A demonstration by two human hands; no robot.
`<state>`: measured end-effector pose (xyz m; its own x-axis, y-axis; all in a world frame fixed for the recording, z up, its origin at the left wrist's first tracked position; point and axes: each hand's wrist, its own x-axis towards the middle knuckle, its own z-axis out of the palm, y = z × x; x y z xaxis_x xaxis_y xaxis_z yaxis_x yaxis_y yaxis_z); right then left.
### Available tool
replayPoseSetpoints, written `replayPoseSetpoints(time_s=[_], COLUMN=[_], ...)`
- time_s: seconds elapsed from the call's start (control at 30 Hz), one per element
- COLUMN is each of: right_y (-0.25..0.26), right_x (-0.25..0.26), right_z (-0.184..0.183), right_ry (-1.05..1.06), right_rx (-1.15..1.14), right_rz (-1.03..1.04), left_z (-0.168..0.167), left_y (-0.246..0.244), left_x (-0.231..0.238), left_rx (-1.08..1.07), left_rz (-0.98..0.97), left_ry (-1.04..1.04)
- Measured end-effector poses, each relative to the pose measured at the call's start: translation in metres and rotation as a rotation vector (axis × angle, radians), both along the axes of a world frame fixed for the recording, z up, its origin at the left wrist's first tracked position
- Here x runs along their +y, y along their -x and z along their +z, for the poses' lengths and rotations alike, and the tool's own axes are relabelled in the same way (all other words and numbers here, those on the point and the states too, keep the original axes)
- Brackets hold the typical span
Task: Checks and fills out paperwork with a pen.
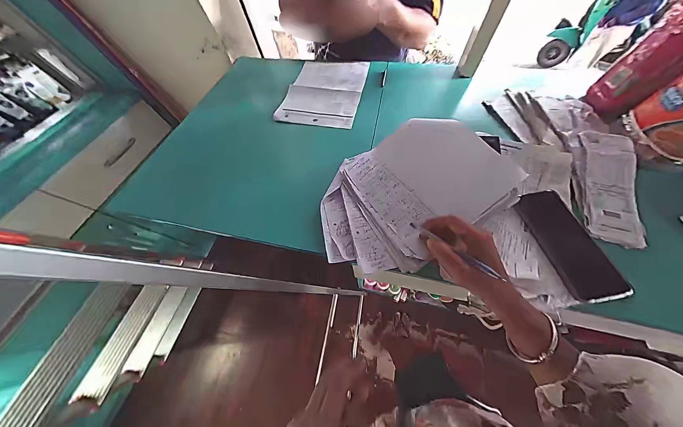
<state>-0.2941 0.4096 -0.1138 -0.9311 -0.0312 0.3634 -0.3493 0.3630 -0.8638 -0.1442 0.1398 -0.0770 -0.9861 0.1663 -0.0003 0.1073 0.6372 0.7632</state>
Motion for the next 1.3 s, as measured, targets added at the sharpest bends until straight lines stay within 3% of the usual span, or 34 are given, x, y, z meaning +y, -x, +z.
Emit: replayPoseSetpoints(time_s=[0.17,0.3,0.4,0.47,0.57,0.67,0.77,0.93,1.07,1.3], right_y=[-0.005,-0.012,-0.012,-0.012,-0.02,-0.029,-0.029,-0.023,-0.02,-0.022], right_x=[0.01,0.024,0.037,0.046,0.057,0.045,0.026,0.01,0.002,-0.003], right_z=[0.005,0.016,0.025,0.033,0.055,0.052,0.029,0.003,-0.003,-0.006], right_ry=[0.022,-0.04,-0.086,0.03,0.383,0.469,0.394,-0.003,-0.024,-0.129], right_rx=[-0.114,-0.201,-0.198,-0.182,-0.294,-0.063,-0.244,-0.105,-0.038,-0.01], right_rz=[0.006,-0.008,0.042,0.158,0.531,0.347,0.139,0.06,-0.053,-0.047], left_z=[-0.016,-0.025,-0.035,-0.039,-0.045,-0.053,-0.057,-0.061,-0.065,-0.068], left_y=[0.087,0.11,0.113,0.116,0.118,0.122,0.127,0.128,0.13,0.131], left_x=[0.079,0.098,0.093,0.086,0.079,0.074,0.07,0.068,0.068,0.067], left_rx=[0.389,0.387,0.376,0.386,0.394,0.437,0.476,0.474,0.497,0.528], left_rz=[-0.099,-0.161,-0.197,-0.226,-0.266,-0.295,-0.326,-0.35,-0.358,-0.358], left_ry=[0.179,0.354,0.363,0.333,0.282,0.282,0.276,0.239,0.245,0.258])
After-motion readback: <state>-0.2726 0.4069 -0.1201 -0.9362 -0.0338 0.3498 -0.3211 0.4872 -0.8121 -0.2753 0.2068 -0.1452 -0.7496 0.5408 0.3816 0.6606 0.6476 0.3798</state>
